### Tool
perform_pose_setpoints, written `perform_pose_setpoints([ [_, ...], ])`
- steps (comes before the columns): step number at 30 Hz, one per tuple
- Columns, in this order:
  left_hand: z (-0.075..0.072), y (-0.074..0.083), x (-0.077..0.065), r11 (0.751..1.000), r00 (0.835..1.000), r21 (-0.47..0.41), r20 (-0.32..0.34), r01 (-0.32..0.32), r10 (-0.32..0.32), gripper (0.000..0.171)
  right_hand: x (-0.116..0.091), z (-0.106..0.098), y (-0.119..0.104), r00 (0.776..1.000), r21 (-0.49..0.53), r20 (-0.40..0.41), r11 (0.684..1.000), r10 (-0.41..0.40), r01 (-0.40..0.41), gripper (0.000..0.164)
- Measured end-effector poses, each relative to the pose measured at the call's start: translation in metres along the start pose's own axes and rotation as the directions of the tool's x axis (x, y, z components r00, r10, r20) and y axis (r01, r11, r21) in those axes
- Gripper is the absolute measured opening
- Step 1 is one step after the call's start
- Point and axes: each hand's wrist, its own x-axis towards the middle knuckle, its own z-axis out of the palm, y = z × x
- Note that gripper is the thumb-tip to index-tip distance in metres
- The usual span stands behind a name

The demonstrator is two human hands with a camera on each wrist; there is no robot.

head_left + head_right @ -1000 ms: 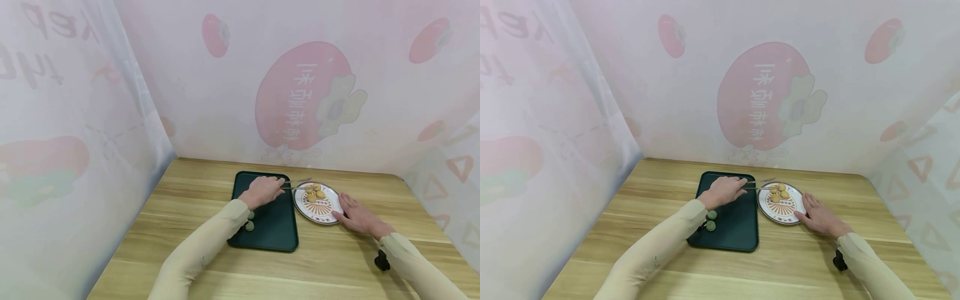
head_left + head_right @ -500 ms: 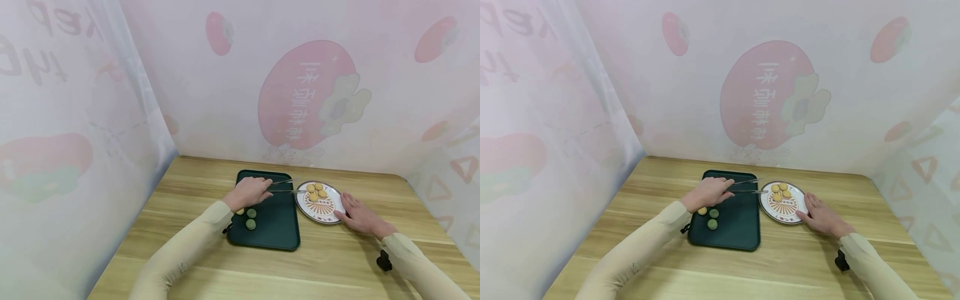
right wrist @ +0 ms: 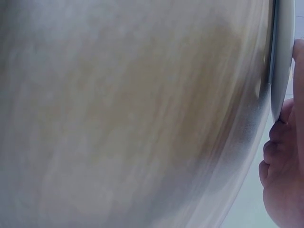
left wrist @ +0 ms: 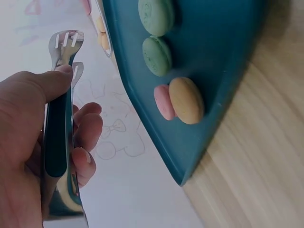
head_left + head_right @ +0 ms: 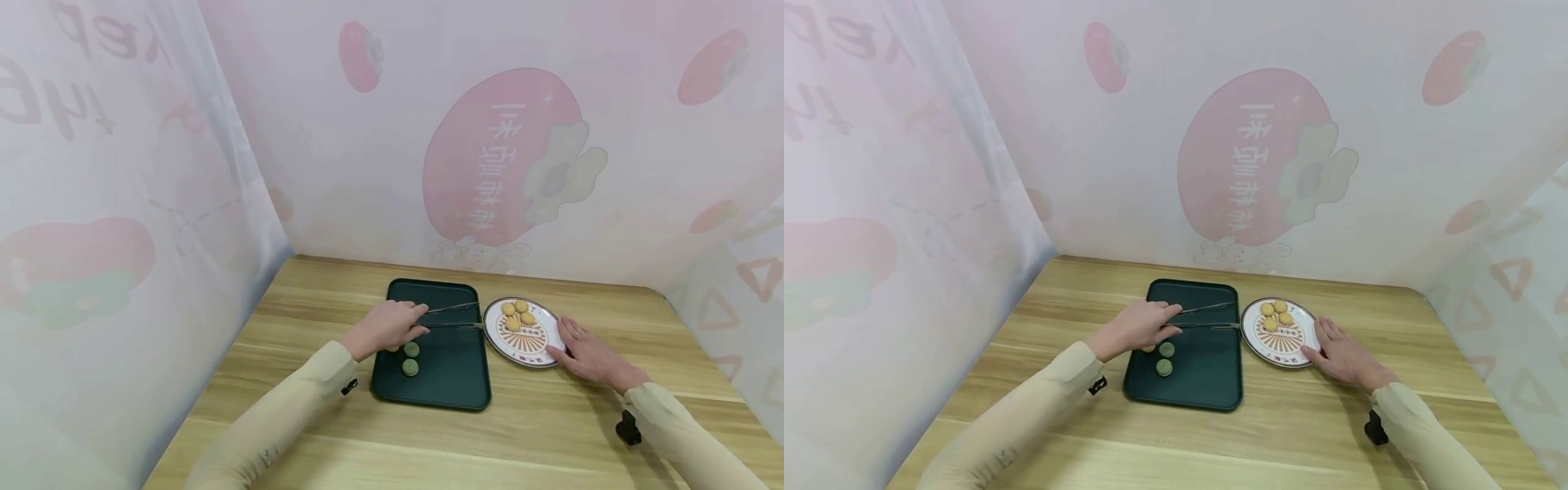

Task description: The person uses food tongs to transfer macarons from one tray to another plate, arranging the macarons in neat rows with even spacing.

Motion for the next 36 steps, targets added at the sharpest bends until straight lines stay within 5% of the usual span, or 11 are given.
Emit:
perform_pose_setpoints([
  [14, 0.002, -0.017, -0.039, 0.995, 0.998, -0.093, 0.057, -0.027, 0.032, 0.032, 0.000, 0.001, 0.002, 1.000, 0.003, -0.012, 1.000, -0.005, 0.005, 0.085],
  [23, 0.004, -0.025, -0.066, 0.987, 0.994, -0.159, 0.101, -0.024, 0.040, 0.042, 0.001, 0.002, -0.001, 1.000, -0.008, -0.007, 1.000, -0.007, 0.007, 0.085],
  [36, 0.009, -0.030, -0.098, 0.992, 0.995, -0.122, 0.089, -0.038, 0.049, 0.034, 0.001, 0.004, 0.002, 1.000, -0.004, 0.015, 1.000, 0.017, -0.017, 0.087],
])
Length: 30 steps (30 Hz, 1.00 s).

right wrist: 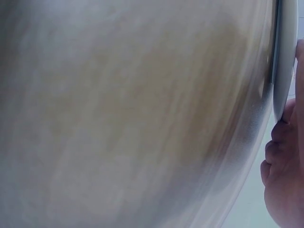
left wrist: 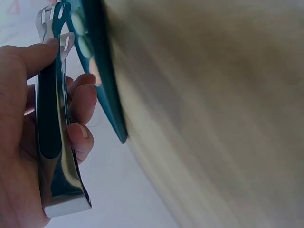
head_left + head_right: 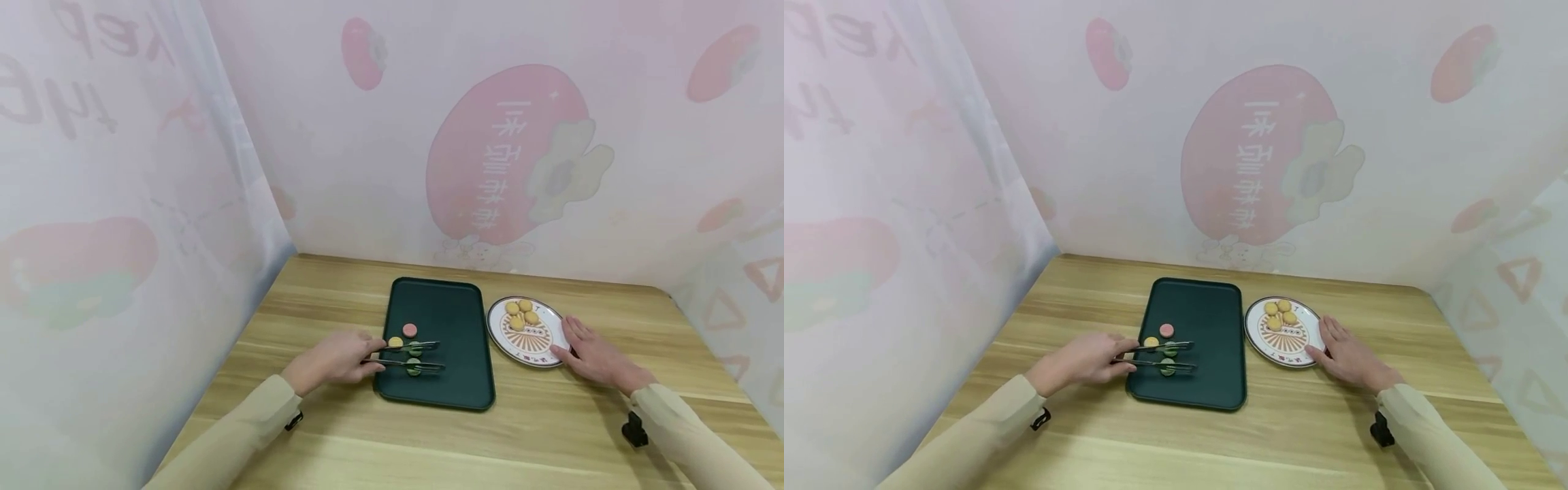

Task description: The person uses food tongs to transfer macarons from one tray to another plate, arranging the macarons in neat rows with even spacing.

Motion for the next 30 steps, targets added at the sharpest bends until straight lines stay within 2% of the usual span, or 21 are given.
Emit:
perform_pose_setpoints([
  [7, 0.004, 0.002, -0.016, 0.999, 0.999, -0.042, 0.032, 0.025, -0.024, 0.035, -0.002, 0.000, -0.001, 1.000, -0.008, 0.002, 1.000, 0.001, -0.001, 0.087],
  [14, 0.002, 0.001, -0.026, 0.997, 1.000, -0.080, -0.004, 0.023, -0.023, 0.028, -0.003, 0.000, -0.003, 0.999, -0.019, -0.036, 1.000, -0.021, 0.020, 0.083],
  [22, -0.001, 0.001, -0.033, 0.996, 0.999, -0.081, 0.025, 0.023, -0.021, 0.025, -0.003, 0.002, -0.004, 0.998, -0.037, -0.058, 0.999, -0.031, 0.028, 0.082],
  [30, -0.001, -0.001, -0.037, 0.994, 1.000, -0.109, 0.018, 0.023, -0.021, 0.030, -0.001, 0.001, -0.002, 0.998, -0.021, -0.056, 1.000, -0.023, 0.021, 0.083],
])
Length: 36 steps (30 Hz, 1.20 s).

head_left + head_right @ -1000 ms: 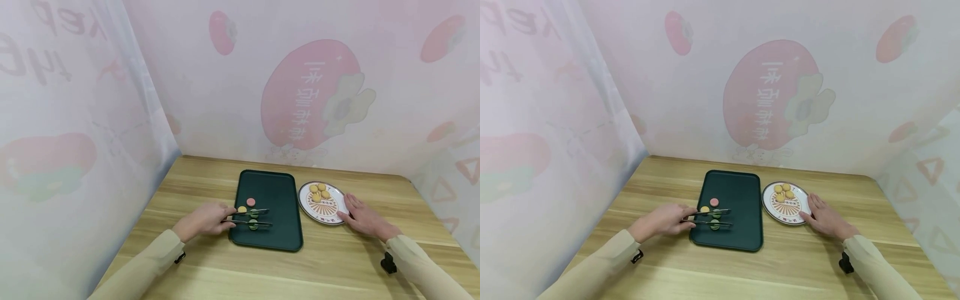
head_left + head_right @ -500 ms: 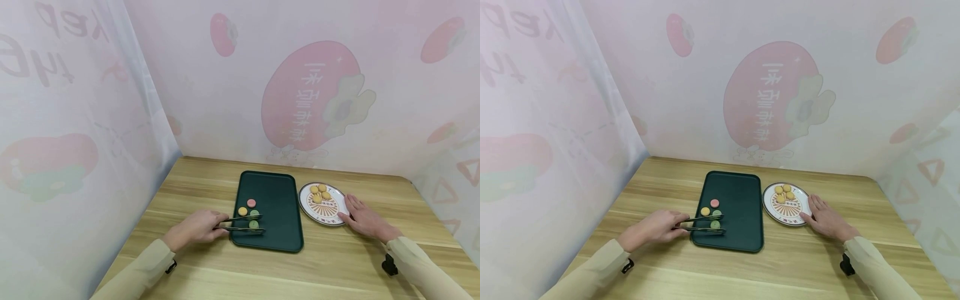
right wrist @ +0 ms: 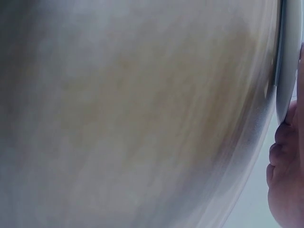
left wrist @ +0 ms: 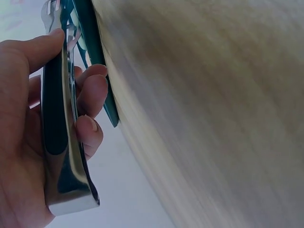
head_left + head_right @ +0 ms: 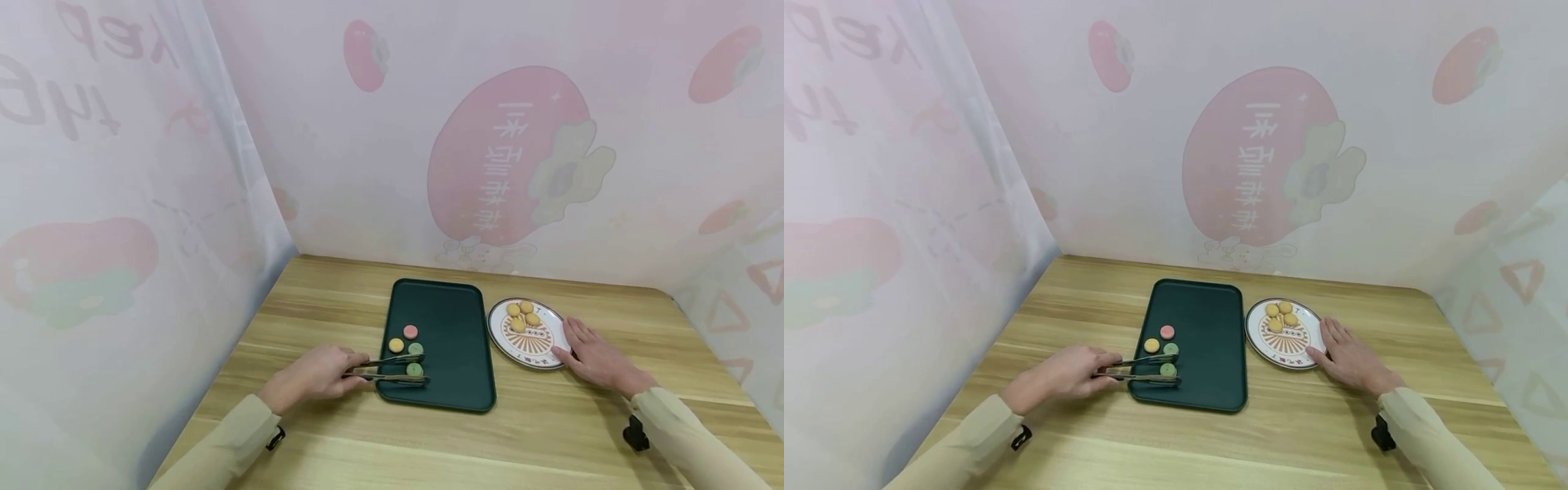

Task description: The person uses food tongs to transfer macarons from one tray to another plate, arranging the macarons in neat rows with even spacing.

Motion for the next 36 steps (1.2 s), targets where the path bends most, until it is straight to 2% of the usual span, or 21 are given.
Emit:
perform_pose_setpoints([
  [13, 0.007, -0.005, -0.001, 0.999, 1.000, -0.036, -0.019, -0.018, 0.017, 0.012, -0.001, -0.002, -0.001, 1.000, -0.007, 0.009, 1.000, 0.003, -0.003, 0.084],
  [25, 0.012, -0.003, 0.003, 0.999, 0.999, -0.031, -0.040, -0.029, 0.027, 0.017, 0.002, 0.001, 0.001, 1.000, -0.015, 0.021, 1.000, 0.012, -0.012, 0.085],
  [29, 0.013, -0.001, 0.005, 0.999, 0.999, -0.051, -0.030, -0.012, 0.011, 0.013, 0.002, 0.000, 0.001, 1.000, -0.012, 0.012, 1.000, 0.007, -0.007, 0.085],
  [33, 0.012, 0.000, 0.007, 0.998, 1.000, -0.064, -0.030, 0.006, -0.008, 0.022, 0.002, 0.000, 0.000, 1.000, -0.011, 0.007, 1.000, 0.004, -0.003, 0.085],
  [36, 0.011, 0.001, 0.013, 0.997, 0.999, -0.078, -0.030, 0.009, -0.011, 0.021, 0.001, -0.001, 0.000, 1.000, -0.007, 0.012, 1.000, 0.006, -0.006, 0.085],
])
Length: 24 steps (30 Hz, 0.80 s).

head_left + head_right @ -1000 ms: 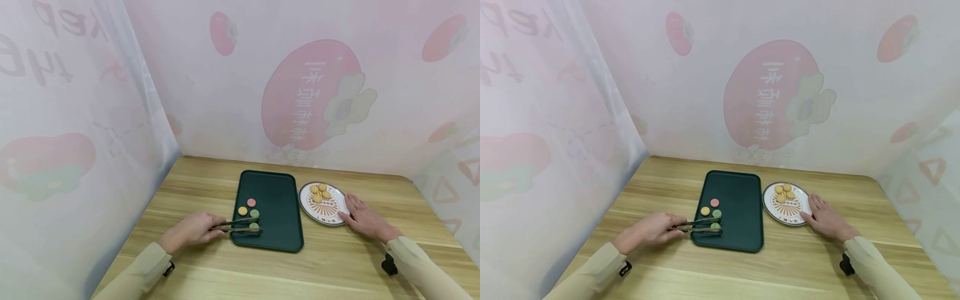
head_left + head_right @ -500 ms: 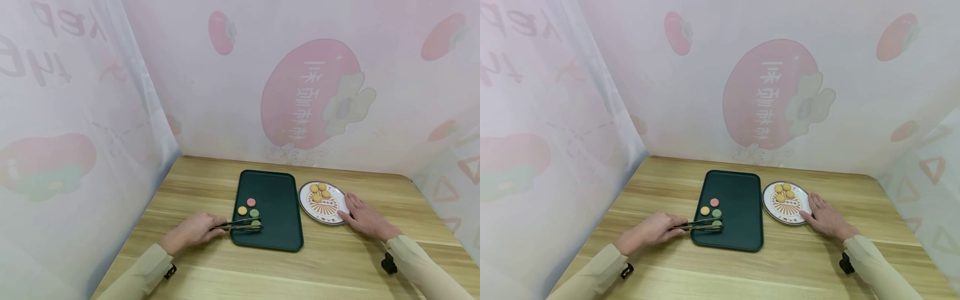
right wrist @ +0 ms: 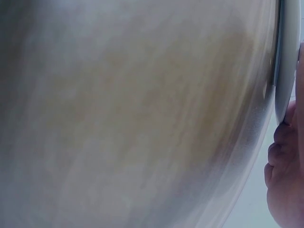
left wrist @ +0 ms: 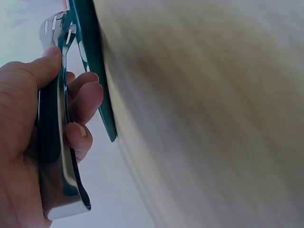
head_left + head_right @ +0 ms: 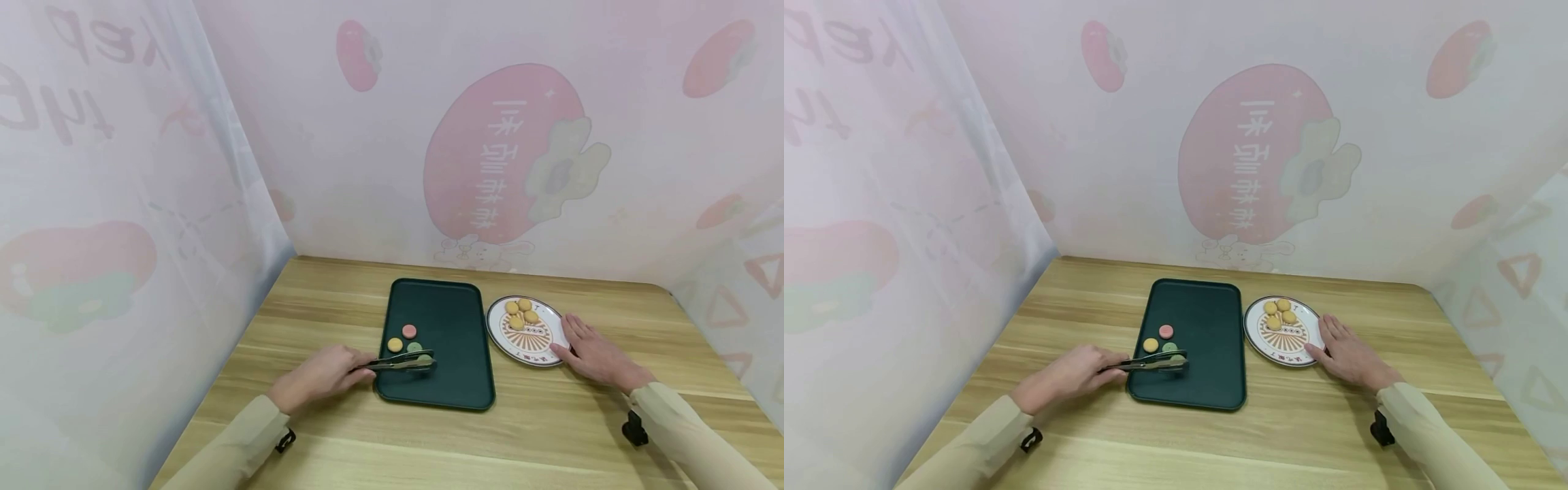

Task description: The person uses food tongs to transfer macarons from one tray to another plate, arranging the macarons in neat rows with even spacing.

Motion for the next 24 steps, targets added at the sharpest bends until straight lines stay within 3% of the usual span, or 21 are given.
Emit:
perform_pose_setpoints([
  [8, 0.000, 0.006, 0.019, 1.000, 1.000, -0.005, -0.019, -0.009, 0.009, 0.023, -0.001, 0.000, 0.001, 1.000, 0.008, 0.015, 1.000, 0.004, -0.004, 0.085],
  [17, -0.003, 0.014, 0.046, 1.000, 1.000, -0.006, -0.021, -0.010, 0.010, 0.022, 0.000, 0.002, 0.002, 1.000, -0.016, -0.023, 1.000, -0.014, 0.014, 0.084],
  [24, -0.006, 0.019, 0.064, 0.999, 1.000, 0.046, -0.016, -0.009, 0.010, 0.038, 0.000, 0.001, 0.001, 1.000, -0.027, -0.011, 1.000, -0.006, 0.006, 0.084],
])
